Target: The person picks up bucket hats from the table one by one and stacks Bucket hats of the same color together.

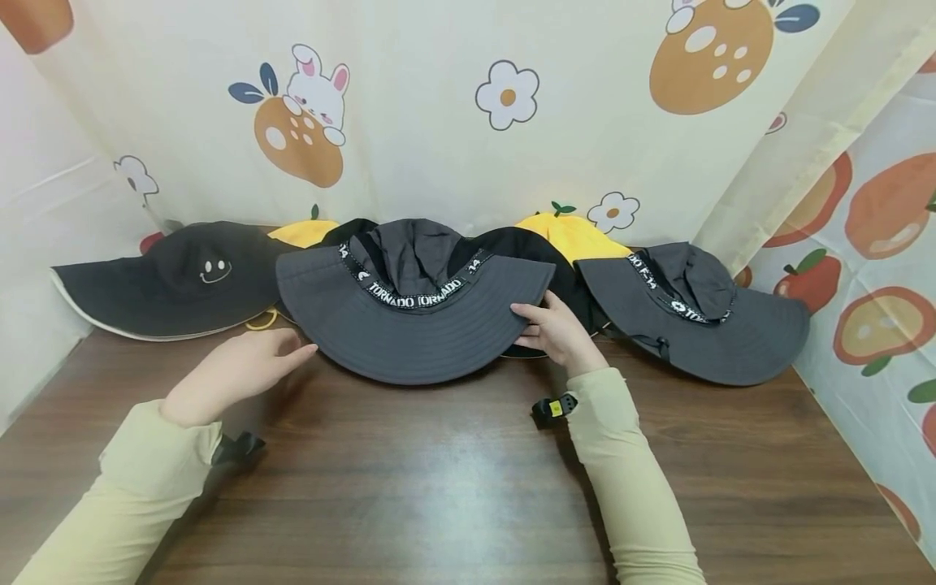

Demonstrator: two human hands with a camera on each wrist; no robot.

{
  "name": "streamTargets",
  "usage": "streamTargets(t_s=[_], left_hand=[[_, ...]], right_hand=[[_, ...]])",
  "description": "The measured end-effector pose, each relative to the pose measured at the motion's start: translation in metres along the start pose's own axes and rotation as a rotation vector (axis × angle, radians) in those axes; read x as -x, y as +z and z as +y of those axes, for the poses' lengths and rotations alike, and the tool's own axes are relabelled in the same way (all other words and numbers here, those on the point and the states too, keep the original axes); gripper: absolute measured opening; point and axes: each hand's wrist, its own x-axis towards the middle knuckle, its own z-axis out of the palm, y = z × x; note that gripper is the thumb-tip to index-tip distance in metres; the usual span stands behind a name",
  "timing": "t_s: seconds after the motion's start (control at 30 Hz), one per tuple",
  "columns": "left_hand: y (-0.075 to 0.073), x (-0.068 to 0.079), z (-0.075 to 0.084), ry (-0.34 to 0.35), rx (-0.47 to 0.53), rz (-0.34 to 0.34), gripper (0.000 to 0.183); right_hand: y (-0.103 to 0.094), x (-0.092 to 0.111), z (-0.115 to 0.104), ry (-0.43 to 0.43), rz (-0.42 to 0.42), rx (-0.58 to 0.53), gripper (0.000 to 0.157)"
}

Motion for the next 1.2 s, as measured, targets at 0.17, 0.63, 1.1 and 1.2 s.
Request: streamTargets(t_s=[0.17, 0.63, 1.1, 1.2], left_hand=[[-0.001, 0.0, 0.0, 0.001, -0.004, -0.01, 0.036], [-0.024, 0.007, -0.014, -0.053, 0.07, 0.032, 0.041], [-0.056, 0.021, -0.035, -0.12, 0.259, 0.32, 0.068], [-0.058, 0.021, -0.037, -0.098, 0.294, 0.294, 0.069]], right_hand=[[0.007, 0.0, 0.001, -0.033, 0.028, 0.032, 0.061], [0.01, 0.013, -0.01, -0.197, 0.135, 0.216, 0.034], [0.011, 0.043, -0.032, -0.408, -0.072, -0.021, 0.025], [0.012, 0.047, -0.035, -0.452, -0.12, -0.06, 0.028]])
